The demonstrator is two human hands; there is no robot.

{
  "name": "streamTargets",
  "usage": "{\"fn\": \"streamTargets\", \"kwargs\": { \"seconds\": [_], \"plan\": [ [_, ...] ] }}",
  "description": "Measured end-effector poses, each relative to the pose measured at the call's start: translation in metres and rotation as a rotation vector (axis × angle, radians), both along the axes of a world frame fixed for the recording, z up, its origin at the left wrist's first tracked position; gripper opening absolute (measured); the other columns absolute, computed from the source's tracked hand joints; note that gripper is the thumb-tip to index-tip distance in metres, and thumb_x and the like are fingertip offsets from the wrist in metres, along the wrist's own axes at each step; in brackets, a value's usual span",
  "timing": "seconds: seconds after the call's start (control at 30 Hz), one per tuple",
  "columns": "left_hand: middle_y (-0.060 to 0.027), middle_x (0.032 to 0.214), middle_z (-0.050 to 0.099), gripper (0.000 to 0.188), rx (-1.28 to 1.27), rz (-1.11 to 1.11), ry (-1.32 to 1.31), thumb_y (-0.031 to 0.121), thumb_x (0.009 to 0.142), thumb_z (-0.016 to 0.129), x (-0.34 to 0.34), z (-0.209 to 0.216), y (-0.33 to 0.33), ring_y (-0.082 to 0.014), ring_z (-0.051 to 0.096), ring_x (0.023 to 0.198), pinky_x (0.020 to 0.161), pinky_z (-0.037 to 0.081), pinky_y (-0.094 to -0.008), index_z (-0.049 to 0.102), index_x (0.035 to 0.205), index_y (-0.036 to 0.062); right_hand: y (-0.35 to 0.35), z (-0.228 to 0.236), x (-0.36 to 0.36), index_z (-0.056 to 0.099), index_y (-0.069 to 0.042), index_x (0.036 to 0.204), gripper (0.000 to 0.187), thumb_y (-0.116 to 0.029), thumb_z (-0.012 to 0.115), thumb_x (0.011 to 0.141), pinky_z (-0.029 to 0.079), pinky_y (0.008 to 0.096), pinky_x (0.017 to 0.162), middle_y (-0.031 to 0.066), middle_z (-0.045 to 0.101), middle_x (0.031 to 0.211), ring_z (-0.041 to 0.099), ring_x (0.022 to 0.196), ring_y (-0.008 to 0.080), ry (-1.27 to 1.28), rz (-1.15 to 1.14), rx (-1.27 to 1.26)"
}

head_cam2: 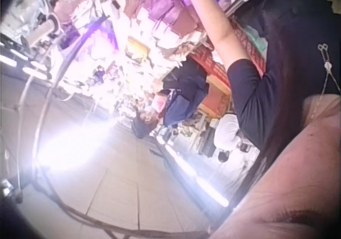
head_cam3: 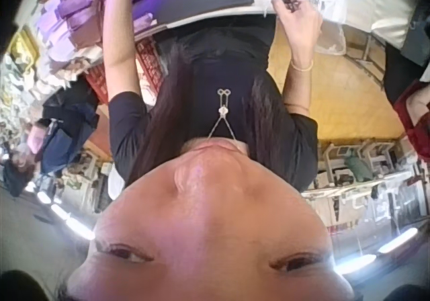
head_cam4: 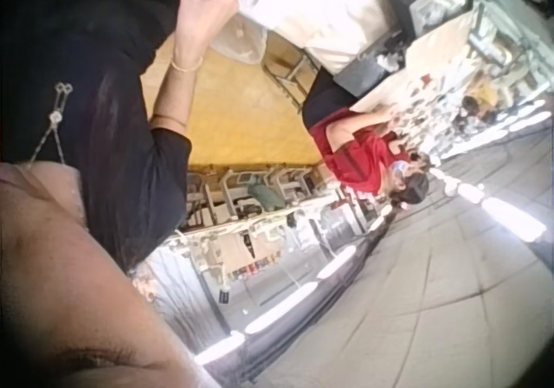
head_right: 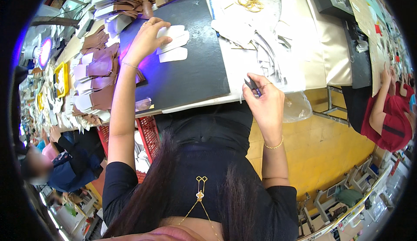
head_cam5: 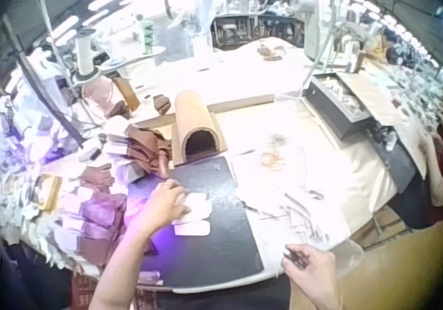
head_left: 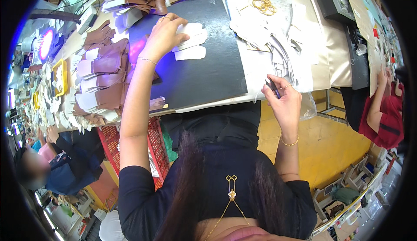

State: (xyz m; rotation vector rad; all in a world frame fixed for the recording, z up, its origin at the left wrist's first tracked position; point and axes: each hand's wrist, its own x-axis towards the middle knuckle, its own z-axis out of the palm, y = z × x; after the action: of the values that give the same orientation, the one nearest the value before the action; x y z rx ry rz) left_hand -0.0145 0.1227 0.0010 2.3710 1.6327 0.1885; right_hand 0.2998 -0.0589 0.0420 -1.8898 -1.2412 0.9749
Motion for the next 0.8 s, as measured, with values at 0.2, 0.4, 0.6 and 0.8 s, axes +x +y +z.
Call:
{"fn": "streamTargets", "kwargs": {
  "seconds": [0.2, 0.4, 0.6, 0.8],
  "plan": [
    [-0.0110, 0.099, 0.063, 0.022, 0.185, -0.101, 0.046, 0.014, 0.083, 0.072, 0.013, 0.002, -0.012, -0.0322, 0.063, 0.101, 0.082, 0.047, -0.0444, 0.058, 0.099, 0.0080, 0.008, 0.003, -0.017, 0.070, 0.003, 0.119, 0.030, -0.007, 0.073, 0.091, 0.052, 0.0196, 0.059, 0.0049, 0.073, 0.090, 0.063, 0.075, 0.0042, 0.041, 0.152, 0.092],
    [-0.0131, 0.094, 0.066, 0.013, -0.010, -0.150, -0.153, 0.003, 0.084, 0.066, 0.016, 0.017, -0.046, -0.0355, 0.064, 0.096, 0.084, 0.047, -0.0452, 0.054, 0.089, 0.0048, 0.020, 0.014, -0.024, 0.066, 0.003, 0.123, 0.032, -0.008, 0.072, 0.094, 0.051, 0.0187, 0.057, 0.0070, 0.073, 0.098, 0.071, 0.086, 0.0089, 0.231, 0.198, 0.078],
    [-0.0191, 0.140, 0.058, 0.020, -0.329, -0.270, -0.231, 0.008, 0.080, 0.077, -0.012, 0.033, -0.058, -0.0424, 0.042, 0.140, 0.113, 0.038, -0.0469, 0.060, 0.088, 0.0025, 0.027, 0.016, -0.032, 0.065, 0.001, 0.124, 0.031, -0.009, 0.071, 0.095, 0.051, 0.0177, 0.056, 0.0076, 0.073, 0.102, 0.074, 0.091, 0.0120, 0.309, 0.228, 0.068],
    [-0.0137, 0.164, 0.034, 0.022, -0.566, -0.361, -0.221, 0.021, 0.080, 0.082, -0.012, 0.041, -0.048, -0.0456, 0.015, 0.154, 0.122, 0.024, -0.0517, 0.069, 0.092, 0.0085, 0.025, 0.018, -0.037, 0.065, 0.001, 0.124, 0.031, -0.010, 0.071, 0.095, 0.051, 0.0173, 0.055, 0.0066, 0.074, 0.101, 0.073, 0.091, 0.0115, 0.301, 0.251, 0.056]
  ]
}}
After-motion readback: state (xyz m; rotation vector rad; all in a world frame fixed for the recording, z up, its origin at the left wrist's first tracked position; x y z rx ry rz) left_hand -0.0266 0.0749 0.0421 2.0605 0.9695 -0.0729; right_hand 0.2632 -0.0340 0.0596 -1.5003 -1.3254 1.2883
